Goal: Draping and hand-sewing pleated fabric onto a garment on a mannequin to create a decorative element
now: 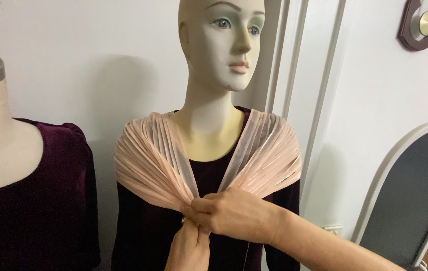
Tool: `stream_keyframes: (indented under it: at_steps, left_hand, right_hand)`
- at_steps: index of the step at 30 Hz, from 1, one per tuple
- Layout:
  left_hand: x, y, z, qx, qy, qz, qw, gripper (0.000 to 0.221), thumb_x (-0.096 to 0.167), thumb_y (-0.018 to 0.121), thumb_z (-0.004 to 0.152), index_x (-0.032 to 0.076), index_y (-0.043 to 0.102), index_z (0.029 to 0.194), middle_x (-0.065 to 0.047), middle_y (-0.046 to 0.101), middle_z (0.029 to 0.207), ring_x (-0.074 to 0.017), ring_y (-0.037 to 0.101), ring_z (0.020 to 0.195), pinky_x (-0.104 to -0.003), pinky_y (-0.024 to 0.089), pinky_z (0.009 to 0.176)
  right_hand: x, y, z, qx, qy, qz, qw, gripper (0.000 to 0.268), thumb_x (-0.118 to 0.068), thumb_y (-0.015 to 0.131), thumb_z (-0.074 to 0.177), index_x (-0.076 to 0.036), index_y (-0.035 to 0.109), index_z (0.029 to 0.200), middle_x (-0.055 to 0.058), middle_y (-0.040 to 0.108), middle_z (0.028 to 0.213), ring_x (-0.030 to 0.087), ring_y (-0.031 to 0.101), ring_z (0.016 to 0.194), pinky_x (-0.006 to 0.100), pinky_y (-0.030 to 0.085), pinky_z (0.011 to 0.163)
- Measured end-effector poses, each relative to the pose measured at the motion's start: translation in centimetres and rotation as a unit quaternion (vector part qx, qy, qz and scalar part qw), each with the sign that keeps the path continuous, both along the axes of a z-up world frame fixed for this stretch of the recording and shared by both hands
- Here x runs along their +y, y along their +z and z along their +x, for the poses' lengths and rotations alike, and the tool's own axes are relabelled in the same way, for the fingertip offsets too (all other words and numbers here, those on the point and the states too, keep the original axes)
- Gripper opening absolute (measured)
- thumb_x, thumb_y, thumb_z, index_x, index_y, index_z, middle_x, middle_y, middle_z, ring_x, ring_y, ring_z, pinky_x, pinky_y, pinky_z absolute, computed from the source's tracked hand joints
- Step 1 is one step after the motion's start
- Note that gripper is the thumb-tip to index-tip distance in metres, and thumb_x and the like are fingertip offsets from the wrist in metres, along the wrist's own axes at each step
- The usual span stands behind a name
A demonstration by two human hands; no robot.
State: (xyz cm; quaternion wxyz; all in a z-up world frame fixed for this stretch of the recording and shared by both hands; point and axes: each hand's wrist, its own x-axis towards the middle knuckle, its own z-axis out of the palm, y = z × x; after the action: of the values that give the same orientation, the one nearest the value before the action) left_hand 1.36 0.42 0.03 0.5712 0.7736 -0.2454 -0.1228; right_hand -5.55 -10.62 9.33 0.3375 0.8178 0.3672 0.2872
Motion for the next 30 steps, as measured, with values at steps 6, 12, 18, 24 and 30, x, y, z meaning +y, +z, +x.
stream_keyframes:
  at_steps: [6,12,18,24,30]
  left_hand:
    - [0.7,0.6,-0.8,-0.004,-0.007,0.025,1.000,0.043,0.041,0.033,0.096,0.011,0.063,0.103,-0.003,0.065,0.076,-0.0139,0.061,0.067,-0.030,0.050,0.068]
    - [-0.1,-2.6,1.9,-0.113,-0.043,0.069,0.990,0.042,0.044,0.037,0.097,0.010,0.062,0.101,-0.004,0.073,0.086,-0.0166,0.074,0.076,-0.030,0.059,0.068]
    - [-0.2,-3.4,2.7,-0.221,-0.061,0.010,0.973,0.042,0.036,0.039,0.097,0.006,0.051,0.124,-0.013,0.070,0.111,-0.0281,0.072,0.101,-0.038,0.059,0.082]
    - [-0.9,-4.7,2.7,-0.217,-0.009,0.059,0.974,0.033,0.035,0.045,0.098,0.004,0.054,0.090,-0.016,0.072,0.085,-0.0342,0.071,0.082,-0.043,0.053,0.068]
    - [-0.2,-2.7,0.5,-0.242,0.024,0.025,0.970,0.031,0.035,0.048,0.097,0.005,0.051,0.089,-0.019,0.070,0.077,-0.0411,0.067,0.075,-0.049,0.048,0.061]
  right_hand:
    - [-0.1,0.2,0.9,0.075,-0.015,0.048,0.996,0.006,-0.004,0.060,0.094,-0.002,0.056,0.091,0.006,0.048,0.077,0.024,0.053,0.056,0.039,0.045,0.039]
    - [-0.3,-0.2,1.0,0.060,-0.007,0.050,0.997,0.013,-0.006,0.060,0.095,-0.003,0.055,0.084,0.006,0.047,0.076,0.022,0.053,0.057,0.038,0.046,0.041]
    - [-0.3,-0.2,-0.5,0.057,-0.001,0.060,0.997,0.038,0.003,0.058,0.089,0.006,0.053,0.126,0.010,0.055,0.098,0.024,0.062,0.071,0.034,0.053,0.058]
    - [-0.3,1.2,-3.9,0.185,-0.005,0.340,0.922,0.052,-0.020,0.048,0.096,0.009,0.039,0.137,0.015,0.057,0.098,0.030,0.065,0.079,0.039,0.054,0.076]
    - [-2.4,0.5,-5.3,0.151,-0.021,0.469,0.870,0.055,0.009,0.031,0.089,-0.004,0.044,0.141,0.006,0.058,0.081,0.019,0.061,0.074,0.030,0.050,0.073]
